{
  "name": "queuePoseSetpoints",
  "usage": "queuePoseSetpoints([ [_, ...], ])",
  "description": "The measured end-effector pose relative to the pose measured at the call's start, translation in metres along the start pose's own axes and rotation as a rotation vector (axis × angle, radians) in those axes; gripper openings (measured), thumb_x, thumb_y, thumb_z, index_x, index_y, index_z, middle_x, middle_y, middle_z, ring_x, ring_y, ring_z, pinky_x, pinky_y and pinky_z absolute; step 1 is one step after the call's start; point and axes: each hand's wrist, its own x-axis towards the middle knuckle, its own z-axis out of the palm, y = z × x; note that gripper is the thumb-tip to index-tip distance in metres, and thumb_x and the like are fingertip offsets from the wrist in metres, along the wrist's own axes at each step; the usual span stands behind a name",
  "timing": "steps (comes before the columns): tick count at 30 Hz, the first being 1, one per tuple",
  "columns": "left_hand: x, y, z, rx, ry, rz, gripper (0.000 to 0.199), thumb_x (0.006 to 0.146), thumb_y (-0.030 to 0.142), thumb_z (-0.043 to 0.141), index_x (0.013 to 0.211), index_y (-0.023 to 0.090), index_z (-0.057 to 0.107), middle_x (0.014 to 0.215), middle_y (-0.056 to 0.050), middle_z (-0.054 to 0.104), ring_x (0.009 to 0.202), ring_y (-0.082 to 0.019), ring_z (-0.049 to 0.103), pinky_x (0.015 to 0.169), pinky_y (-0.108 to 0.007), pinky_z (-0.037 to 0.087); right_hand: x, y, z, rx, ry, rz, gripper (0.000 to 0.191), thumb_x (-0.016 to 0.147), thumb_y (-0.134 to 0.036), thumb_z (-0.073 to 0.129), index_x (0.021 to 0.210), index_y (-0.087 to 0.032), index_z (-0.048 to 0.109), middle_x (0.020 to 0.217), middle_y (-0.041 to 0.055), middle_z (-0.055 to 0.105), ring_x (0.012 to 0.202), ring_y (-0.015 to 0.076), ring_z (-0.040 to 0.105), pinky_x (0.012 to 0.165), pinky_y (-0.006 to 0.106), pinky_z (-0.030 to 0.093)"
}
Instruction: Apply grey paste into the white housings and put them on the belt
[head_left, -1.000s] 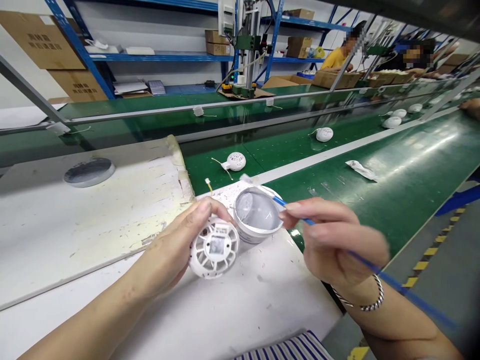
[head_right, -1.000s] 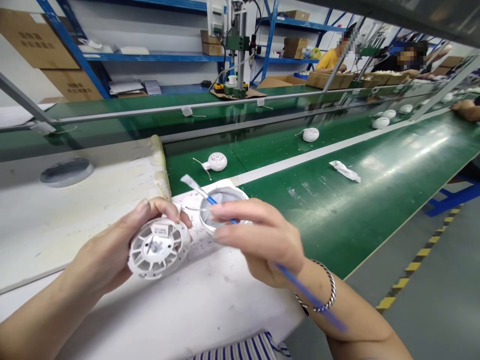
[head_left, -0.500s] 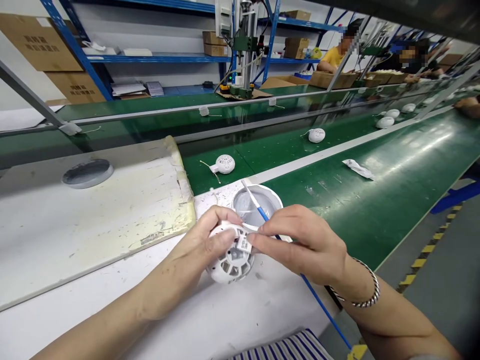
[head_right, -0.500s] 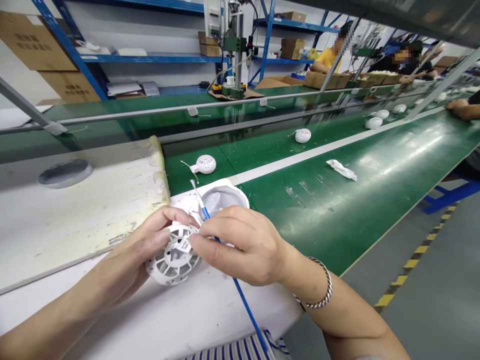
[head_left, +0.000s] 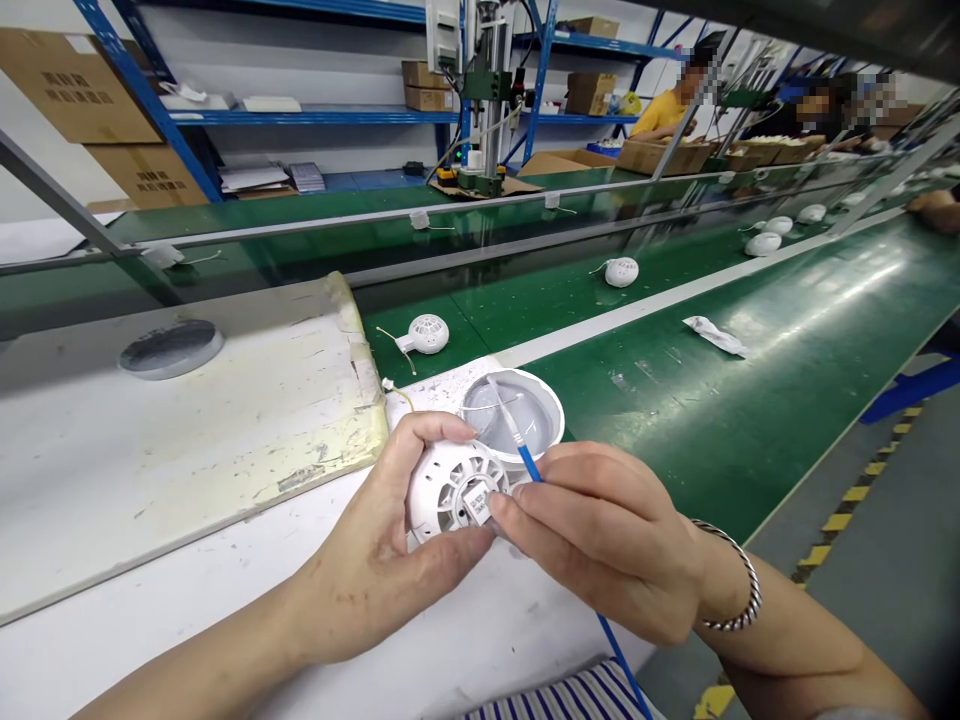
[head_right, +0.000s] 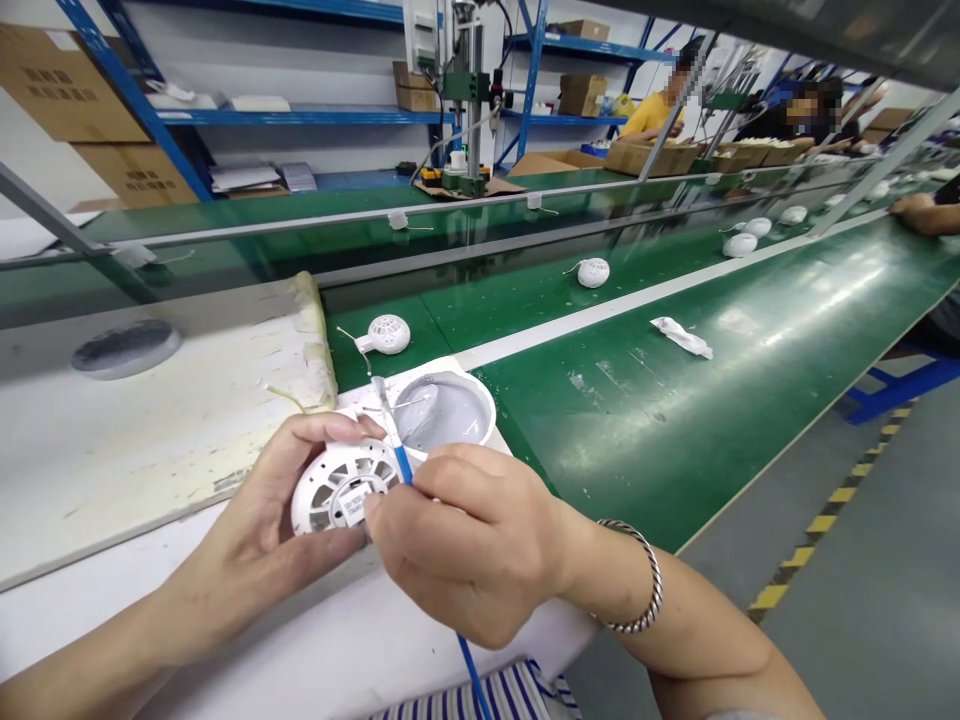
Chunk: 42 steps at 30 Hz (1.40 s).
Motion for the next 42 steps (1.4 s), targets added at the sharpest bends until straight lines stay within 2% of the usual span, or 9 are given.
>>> queuePoseSetpoints([
  [5, 0.000, 0.000, -0.001, -0.047, -0.020, -0.018, 0.040, 0.081, 0.031, 0.071, 0.114, 0.031, 0.049, 0.080, -0.001, 0.056, 0.073, -0.019, 0.054, 0.058, -0.027, 0.039, 0.000, -0.001, -0.004, 0.010, -0.008, 0.016, 0.033, 0.095, -0.011, 0.042, 0.083, -0.013, 0.073, 0.081, 0.0034, 0.072, 0.075, 0.0151, 0.059, 0.071, 0.027, 0.057],
  [9, 0.000, 0.004, 0.004, -0.043, 0.016, 0.004, 0.032, 0.081, 0.029, 0.070, 0.108, 0.030, 0.053, 0.093, -0.001, 0.056, 0.071, -0.015, 0.050, 0.059, -0.025, 0.040, -0.001, -0.001, -0.003, 0.113, -0.011, 0.052, 0.034, 0.097, -0.010, 0.040, 0.090, -0.011, 0.073, 0.083, 0.0038, 0.072, 0.077, 0.0146, 0.060, 0.073, 0.028, 0.057],
  [15, -0.002, 0.006, -0.002, -0.092, -0.077, -0.067, 0.031, 0.078, 0.026, 0.071, 0.105, 0.030, 0.055, 0.088, -0.001, 0.055, 0.071, -0.015, 0.048, 0.054, -0.023, 0.035, -0.005, -0.002, -0.001, 0.102, 0.015, 0.042, 0.028, 0.095, -0.010, 0.046, 0.102, -0.010, 0.073, 0.081, 0.0024, 0.068, 0.077, 0.0140, 0.060, 0.071, 0.027, 0.058],
  [20, 0.000, 0.004, -0.009, -0.145, -0.093, -0.073, 0.028, 0.082, 0.024, 0.067, 0.106, 0.031, 0.056, 0.097, -0.002, 0.056, 0.083, -0.017, 0.050, 0.065, -0.024, 0.040, -0.006, -0.001, 0.001, 0.052, -0.018, -0.004, 0.027, 0.093, -0.009, 0.047, 0.101, -0.011, 0.073, 0.080, 0.0020, 0.065, 0.075, 0.0134, 0.057, 0.067, 0.025, 0.059],
  [24, 0.004, -0.002, -0.011, -0.089, -0.058, 0.031, 0.022, 0.084, 0.033, 0.068, 0.103, 0.028, 0.058, 0.106, -0.004, 0.055, 0.095, -0.019, 0.050, 0.072, -0.026, 0.042, -0.006, 0.000, 0.003, 0.072, -0.016, -0.009, 0.031, 0.093, -0.009, 0.043, 0.103, -0.009, 0.072, 0.083, 0.0040, 0.064, 0.076, 0.0143, 0.056, 0.071, 0.025, 0.059],
  [32, 0.004, -0.007, -0.015, -0.247, -0.163, -0.049, 0.016, 0.088, 0.025, 0.063, 0.102, 0.031, 0.055, 0.097, 0.000, 0.055, 0.081, -0.014, 0.050, 0.065, -0.022, 0.041, -0.010, 0.000, 0.007, 0.104, 0.011, 0.040, 0.028, 0.092, -0.008, 0.047, 0.106, -0.007, 0.071, 0.080, 0.0033, 0.066, 0.076, 0.0149, 0.058, 0.071, 0.027, 0.057],
  [37, 0.000, -0.009, -0.008, -0.205, -0.070, -0.020, 0.012, 0.089, 0.024, 0.062, 0.099, 0.028, 0.057, 0.109, -0.002, 0.058, 0.081, -0.014, 0.052, 0.066, -0.024, 0.045, -0.011, 0.000, 0.012, 0.055, 0.022, 0.002, 0.022, 0.082, -0.011, 0.067, 0.104, -0.008, 0.071, 0.078, 0.0012, 0.065, 0.074, 0.0135, 0.058, 0.066, 0.025, 0.058],
  [40, 0.003, -0.010, -0.009, -0.128, -0.013, 0.068, 0.013, 0.089, 0.024, 0.063, 0.101, 0.029, 0.059, 0.121, -0.001, 0.056, 0.095, -0.016, 0.055, 0.075, -0.024, 0.048, -0.010, -0.001, 0.013, 0.023, 0.036, 0.010, 0.018, 0.088, -0.011, 0.060, 0.101, -0.011, 0.071, 0.076, 0.0007, 0.066, 0.073, 0.0128, 0.059, 0.065, 0.025, 0.058],
  [42, 0.008, -0.010, -0.024, -0.027, 0.077, 0.154, 0.016, 0.086, 0.024, 0.067, 0.100, 0.028, 0.061, 0.124, 0.000, 0.055, 0.106, -0.018, 0.055, 0.081, -0.025, 0.050, -0.009, -0.001, 0.011, 0.077, 0.043, 0.089, 0.020, 0.092, -0.010, 0.052, 0.100, -0.014, 0.070, 0.075, -0.0001, 0.067, 0.071, 0.0118, 0.060, 0.065, 0.024, 0.057],
])
